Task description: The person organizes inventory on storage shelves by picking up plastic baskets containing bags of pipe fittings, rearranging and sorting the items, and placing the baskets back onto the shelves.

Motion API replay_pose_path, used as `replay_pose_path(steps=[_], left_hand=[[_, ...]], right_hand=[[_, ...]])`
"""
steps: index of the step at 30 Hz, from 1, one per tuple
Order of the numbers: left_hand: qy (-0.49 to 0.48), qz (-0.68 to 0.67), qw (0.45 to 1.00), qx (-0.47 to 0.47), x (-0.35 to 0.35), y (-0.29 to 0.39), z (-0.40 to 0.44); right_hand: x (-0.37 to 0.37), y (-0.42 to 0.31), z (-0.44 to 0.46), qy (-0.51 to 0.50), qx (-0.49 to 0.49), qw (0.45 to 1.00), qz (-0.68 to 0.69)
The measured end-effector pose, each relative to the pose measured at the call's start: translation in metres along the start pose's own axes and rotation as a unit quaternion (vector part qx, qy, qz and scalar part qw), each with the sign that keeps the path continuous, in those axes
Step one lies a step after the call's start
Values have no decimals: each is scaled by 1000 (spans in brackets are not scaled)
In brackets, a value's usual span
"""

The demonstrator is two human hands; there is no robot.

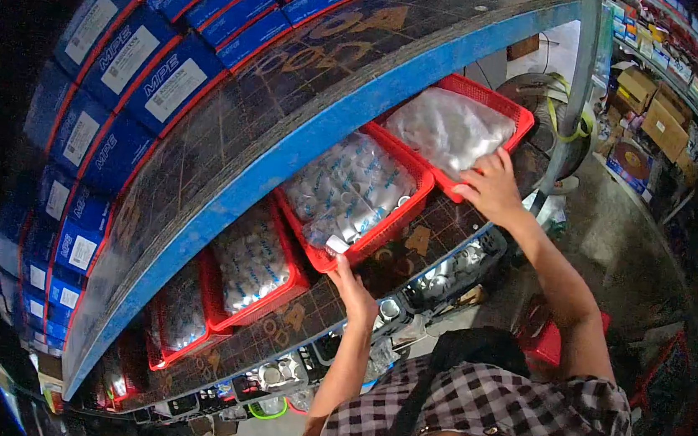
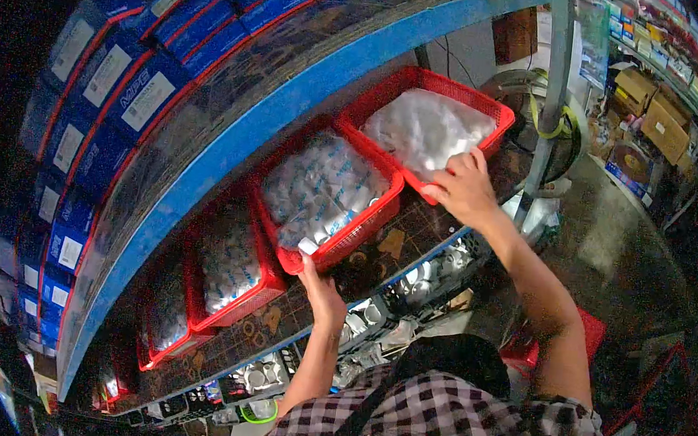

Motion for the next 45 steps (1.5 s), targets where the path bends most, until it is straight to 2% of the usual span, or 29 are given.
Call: replay_pose_path(steps=[1, 2, 5, 7, 8, 10, 12, 15, 17, 19, 21, 23, 25, 28, 29, 32, 35, 37, 40, 43, 45], left_hand=[[30, -12, 999, 31, 3, -2, 3], [34, -75, 996, 18, 0, 5, 6], [16, -25, 998, -47, 1, 6, 20], [10, -38, 997, -67, 0, 9, 30], [32, -74, 996, -37, 5, 4, 38], [46, -45, 998, 28, 10, 6, 47], [37, -70, 997, 22, 11, 1, 53], [97, -65, 992, -51, 13, 17, 47], [74, -88, 993, -35, 5, 22, 39], [60, -79, 993, -59, 8, 23, 40], [64, -36, 995, -73, 10, 27, 40], [69, -7, 996, -51, 15, 26, 36], [54, 47, 997, -39, 25, 27, 31], [108, -25, 990, 84, 51, 16, -2], [127, -46, 986, 96, 57, 20, -13], [94, 37, 986, 130, 55, 30, -16], [-27, 93, 971, 217, -9, 19, -5], [-96, 65, 951, 285, -39, -11, 5], [-49, 13, 952, 302, -51, -28, 13], [-72, -42, 942, 325, -37, -29, -9], [-12, -41, 966, 255, 3, -6, -15]], right_hand=[[-3, -8, 0, 4, 1, 1000, -4], [-6, -16, 1, 8, 4, 1000, -10], [-8, -32, 9, 25, -17, 999, 31], [-7, -37, 12, 46, -9, 999, 9], [-8, -39, 13, 45, -10, 999, 5], [-19, -44, 17, 36, -12, 999, 24], [-28, -50, 28, 25, -20, 999, 33], [-39, -47, 34, 17, -29, 998, 60], [-32, -46, 33, 12, -12, 996, 90], [-29, -45, 31, -6, 1, 993, 120], [-32, -44, 28, 23, -16, 993, 118], [-30, -49, 33, 23, -23, 993, 111], [-36, -51, 31, 76, -24, 992, 95], [-44, -53, 31, 83, -17, 993, 80], [-46, -53, 31, 88, -20, 993, 74], [-52, -51, 28, 92, -32, 993, 64], [-57, -50, 27, 88, -28, 994, 59], [-54, -51, 28, 86, -20, 994, 71], [-55, -50, 27, 83, -23, 993, 80], [-57, -48, 24, 93, -33, 990, 97], [-56, -46, 21, 123, -41, 983, 128]])
Point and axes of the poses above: each hand's wrist, its own z-axis towards the middle knuckle, its own x-axis out of the back of the hand, y = z × x, the point moved 9 cm from there along z, towards the middle knuckle, and after that the axes turned 8 degrees about -z, right-handed, at the moved point
